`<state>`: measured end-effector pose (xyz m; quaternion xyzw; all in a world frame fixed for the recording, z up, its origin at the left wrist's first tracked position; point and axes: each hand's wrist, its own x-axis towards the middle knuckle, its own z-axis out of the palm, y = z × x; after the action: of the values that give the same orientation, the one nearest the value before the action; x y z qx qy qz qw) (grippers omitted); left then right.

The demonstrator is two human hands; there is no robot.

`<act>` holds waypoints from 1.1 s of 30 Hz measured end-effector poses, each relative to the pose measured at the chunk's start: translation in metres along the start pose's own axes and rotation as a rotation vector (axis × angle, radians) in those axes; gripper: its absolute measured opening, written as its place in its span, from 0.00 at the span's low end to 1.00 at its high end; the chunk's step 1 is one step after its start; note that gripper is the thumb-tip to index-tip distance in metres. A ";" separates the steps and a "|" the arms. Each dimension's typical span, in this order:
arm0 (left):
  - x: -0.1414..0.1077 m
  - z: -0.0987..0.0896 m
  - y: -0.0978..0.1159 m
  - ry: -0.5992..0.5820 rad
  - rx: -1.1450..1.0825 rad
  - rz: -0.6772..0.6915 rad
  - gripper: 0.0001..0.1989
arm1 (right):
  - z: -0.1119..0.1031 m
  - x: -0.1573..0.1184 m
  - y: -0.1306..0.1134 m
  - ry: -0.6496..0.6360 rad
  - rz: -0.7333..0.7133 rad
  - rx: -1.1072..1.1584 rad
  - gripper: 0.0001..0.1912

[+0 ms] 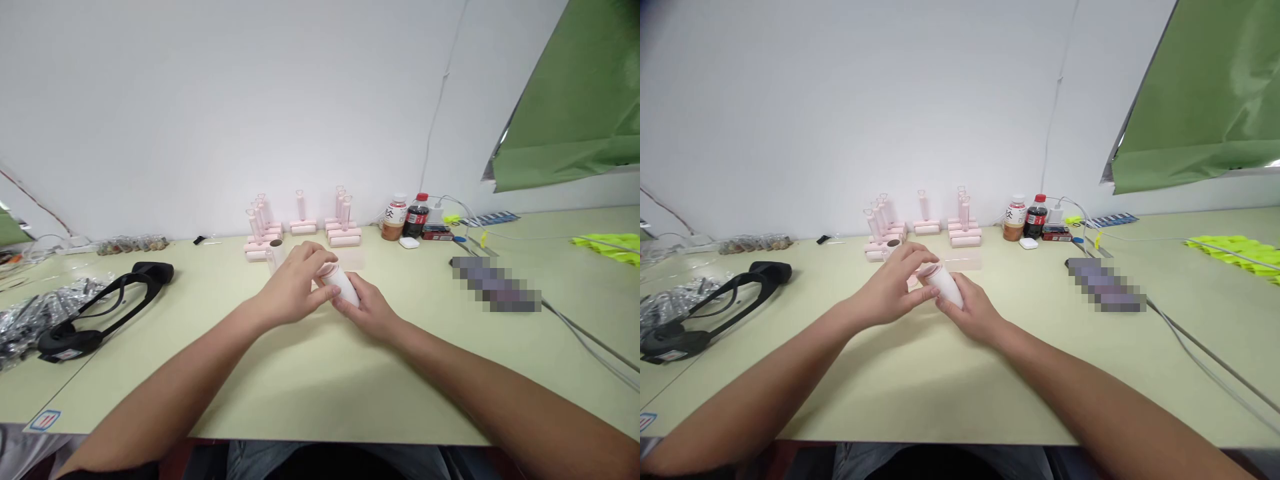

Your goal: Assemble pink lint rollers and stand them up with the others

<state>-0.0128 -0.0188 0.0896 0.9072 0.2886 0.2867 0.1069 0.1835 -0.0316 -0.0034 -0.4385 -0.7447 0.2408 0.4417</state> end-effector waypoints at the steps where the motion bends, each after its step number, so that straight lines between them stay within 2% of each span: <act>1: 0.007 -0.004 -0.004 -0.074 -0.002 0.015 0.13 | 0.001 -0.001 0.000 -0.005 -0.027 0.009 0.19; 4: 0.020 -0.014 -0.014 -0.251 -0.037 -0.011 0.08 | 0.002 -0.003 0.002 -0.013 -0.045 0.090 0.20; 9: 0.030 -0.020 -0.016 -0.273 -0.098 0.010 0.13 | -0.005 -0.001 0.008 -0.022 -0.054 0.147 0.22; 16: 0.035 -0.025 -0.019 -0.486 -0.196 -0.048 0.15 | -0.006 -0.001 0.003 -0.065 -0.184 0.080 0.19; 21: 0.039 -0.026 -0.023 -0.532 -0.213 -0.044 0.17 | -0.003 0.000 0.002 -0.015 -0.242 -0.011 0.18; 25: 0.038 -0.023 -0.023 -0.532 -0.234 -0.055 0.15 | -0.001 0.001 0.005 -0.014 -0.235 -0.072 0.19; 30: 0.037 -0.023 -0.022 -0.551 -0.220 -0.052 0.16 | 0.004 0.000 0.010 -0.021 -0.241 -0.075 0.19; 33: 0.037 -0.023 -0.022 -0.525 -0.208 -0.026 0.14 | 0.006 0.001 0.012 0.017 -0.206 -0.046 0.20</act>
<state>-0.0119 0.0212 0.1176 0.9307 0.2318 0.0688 0.2744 0.1835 -0.0251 -0.0147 -0.3718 -0.7873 0.1733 0.4603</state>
